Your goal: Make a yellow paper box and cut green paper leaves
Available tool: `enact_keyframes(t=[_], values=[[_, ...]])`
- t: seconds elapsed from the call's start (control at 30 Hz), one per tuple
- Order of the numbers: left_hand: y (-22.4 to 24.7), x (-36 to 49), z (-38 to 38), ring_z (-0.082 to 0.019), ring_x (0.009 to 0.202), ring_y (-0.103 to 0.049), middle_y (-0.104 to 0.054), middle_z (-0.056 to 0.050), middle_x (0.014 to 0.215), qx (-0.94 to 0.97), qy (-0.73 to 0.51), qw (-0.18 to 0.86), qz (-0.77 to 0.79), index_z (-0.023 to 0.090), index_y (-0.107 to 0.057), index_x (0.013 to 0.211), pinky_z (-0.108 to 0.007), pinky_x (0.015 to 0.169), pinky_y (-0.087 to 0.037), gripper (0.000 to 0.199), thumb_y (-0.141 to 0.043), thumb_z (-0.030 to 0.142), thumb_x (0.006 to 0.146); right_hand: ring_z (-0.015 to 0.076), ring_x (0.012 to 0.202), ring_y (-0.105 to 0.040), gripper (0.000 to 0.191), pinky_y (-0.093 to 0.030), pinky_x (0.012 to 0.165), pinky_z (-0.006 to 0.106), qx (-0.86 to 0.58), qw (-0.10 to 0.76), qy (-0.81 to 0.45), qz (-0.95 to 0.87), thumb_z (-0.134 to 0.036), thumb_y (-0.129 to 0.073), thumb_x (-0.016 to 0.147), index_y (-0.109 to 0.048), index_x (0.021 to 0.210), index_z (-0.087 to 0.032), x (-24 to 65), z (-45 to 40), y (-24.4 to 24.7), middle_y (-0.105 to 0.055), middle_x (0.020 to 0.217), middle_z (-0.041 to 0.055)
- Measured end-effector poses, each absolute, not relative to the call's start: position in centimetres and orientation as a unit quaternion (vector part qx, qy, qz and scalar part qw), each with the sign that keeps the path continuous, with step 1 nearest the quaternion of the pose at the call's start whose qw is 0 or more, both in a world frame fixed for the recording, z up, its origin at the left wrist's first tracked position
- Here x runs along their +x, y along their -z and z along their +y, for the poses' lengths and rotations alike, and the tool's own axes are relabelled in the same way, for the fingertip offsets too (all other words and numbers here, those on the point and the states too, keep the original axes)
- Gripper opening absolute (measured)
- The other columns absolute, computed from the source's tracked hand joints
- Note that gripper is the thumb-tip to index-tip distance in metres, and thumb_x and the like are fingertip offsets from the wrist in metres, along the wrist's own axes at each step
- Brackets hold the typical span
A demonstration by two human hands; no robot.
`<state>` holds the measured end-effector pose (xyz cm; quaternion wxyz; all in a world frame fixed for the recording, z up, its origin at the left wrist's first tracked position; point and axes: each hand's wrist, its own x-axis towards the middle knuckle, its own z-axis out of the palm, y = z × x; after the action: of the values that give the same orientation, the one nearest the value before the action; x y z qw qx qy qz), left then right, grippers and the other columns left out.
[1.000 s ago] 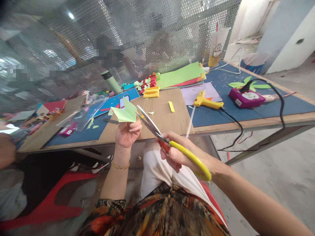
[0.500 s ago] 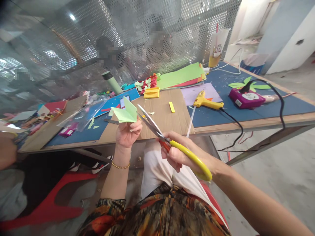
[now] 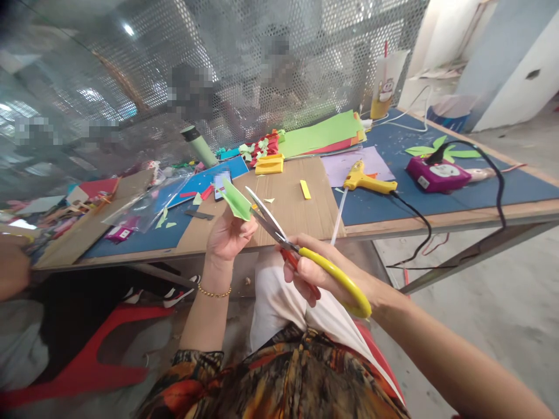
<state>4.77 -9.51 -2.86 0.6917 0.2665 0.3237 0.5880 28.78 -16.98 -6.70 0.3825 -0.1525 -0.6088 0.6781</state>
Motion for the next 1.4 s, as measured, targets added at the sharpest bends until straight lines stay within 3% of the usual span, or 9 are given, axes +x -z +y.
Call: enact_keyframes(t=[0.27, 0.4, 0.6, 0.73, 0.87, 1.03, 1.17, 1.27, 1.4], values=[[4.1, 4.7, -9.6, -0.01, 0.046, -0.061, -0.072, -0.001, 0.062, 0.308, -0.568, 0.682, 0.343, 0.015, -0.071, 0.072, -0.02, 0.043, -0.047, 0.027, -0.08, 0.014, 0.097, 0.0091, 0.055, -0.055, 0.061, -0.048, 0.049, 0.025, -0.161, 0.408, -0.665, -0.604, -0.08, -0.056, 0.104, -0.06, 0.119, -0.021, 28.0, -17.3, 7.1, -0.065, 0.093, 0.0022], [4.3, 4.6, -9.7, -0.013, 0.043, -0.065, -0.073, -0.002, 0.06, 0.363, -0.532, 0.684, 0.344, 0.015, -0.072, 0.072, -0.021, 0.042, -0.05, 0.024, -0.087, 0.015, 0.091, 0.0093, 0.054, -0.052, 0.059, -0.044, 0.048, 0.025, -0.164, 0.421, -0.665, -0.595, -0.08, -0.056, 0.104, -0.059, 0.111, -0.021, 27.4, -17.5, 6.5, -0.064, 0.084, -0.0003], [4.7, 5.1, -9.8, -0.014, 0.043, -0.068, -0.075, -0.001, 0.061, 0.364, -0.537, 0.674, 0.352, 0.015, -0.07, 0.073, -0.02, 0.042, -0.051, 0.027, -0.09, 0.021, 0.091, 0.0082, 0.04, -0.037, 0.061, -0.031, 0.04, 0.024, -0.168, 0.442, -0.679, -0.561, -0.082, -0.051, 0.104, -0.058, 0.113, -0.022, 26.5, -17.8, 6.7, -0.05, 0.061, -0.0086], [4.9, 5.2, -9.9, -0.013, 0.043, -0.067, -0.073, 0.0, 0.059, 0.371, -0.545, 0.669, 0.344, 0.015, -0.07, 0.074, -0.019, 0.042, -0.05, 0.028, -0.092, 0.023, 0.089, 0.0043, 0.034, -0.025, 0.062, -0.025, 0.031, 0.02, -0.189, 0.444, -0.712, -0.511, -0.08, -0.066, 0.098, -0.058, 0.115, -0.021, 26.3, -18.1, 6.7, -0.044, 0.059, -0.0131], [4.9, 4.9, -10.0, -0.016, 0.045, -0.07, -0.075, -0.001, 0.061, 0.404, -0.539, 0.666, 0.321, 0.015, -0.07, 0.071, -0.022, 0.043, -0.054, 0.035, -0.102, 0.029, 0.077, 0.0038, 0.033, -0.025, 0.061, -0.024, 0.029, 0.018, -0.207, 0.437, -0.725, -0.491, -0.076, -0.075, 0.095, -0.059, 0.115, -0.021, 26.4, -18.4, 6.5, -0.044, 0.056, -0.0145], [5.6, 5.0, -10.0, -0.015, 0.045, -0.068, -0.074, -0.002, 0.059, 0.415, -0.53, 0.66, 0.334, 0.016, -0.071, 0.071, -0.022, 0.043, -0.051, 0.036, -0.1, 0.034, 0.08, 0.0055, 0.034, -0.028, 0.053, -0.029, 0.031, 0.02, -0.189, 0.457, -0.696, -0.521, -0.074, -0.058, 0.106, -0.062, 0.103, -0.021, 26.2, -18.0, 7.1, -0.047, 0.056, -0.0102], [6.3, 5.4, -10.0, -0.015, 0.044, -0.067, -0.072, -0.003, 0.057, 0.432, -0.498, 0.676, 0.328, 0.015, -0.074, 0.071, -0.023, 0.042, -0.048, 0.04, -0.102, 0.042, 0.076, 0.0072, 0.035, -0.034, 0.056, -0.031, 0.032, 0.023, -0.197, 0.466, -0.679, -0.531, -0.077, -0.055, 0.105, -0.061, 0.093, -0.022, 25.9, -17.5, 7.2, -0.052, 0.058, -0.0063], [6.5, 5.5, -10.1, -0.016, 0.045, -0.067, -0.073, -0.004, 0.058, 0.442, -0.493, 0.676, 0.324, 0.014, -0.075, 0.072, -0.024, 0.043, -0.048, 0.041, -0.103, 0.044, 0.075, 0.0075, 0.034, -0.032, 0.055, -0.033, 0.032, 0.022, -0.201, 0.457, -0.685, -0.53, -0.078, -0.053, 0.106, -0.059, 0.1, -0.023, 25.7, -17.5, 7.1, -0.049, 0.053, -0.009], [6.7, 5.4, -10.2, -0.015, 0.047, -0.068, -0.073, -0.004, 0.059, 0.449, -0.497, 0.675, 0.312, 0.015, -0.074, 0.072, -0.024, 0.046, -0.05, 0.042, -0.103, 0.044, 0.074, 0.006, 0.03, -0.026, 0.054, -0.026, 0.029, 0.019, -0.209, 0.456, -0.687, -0.525, -0.078, -0.062, 0.102, -0.053, 0.098, -0.024, 25.6, -18.0, 6.6, -0.042, 0.047, -0.0133]])
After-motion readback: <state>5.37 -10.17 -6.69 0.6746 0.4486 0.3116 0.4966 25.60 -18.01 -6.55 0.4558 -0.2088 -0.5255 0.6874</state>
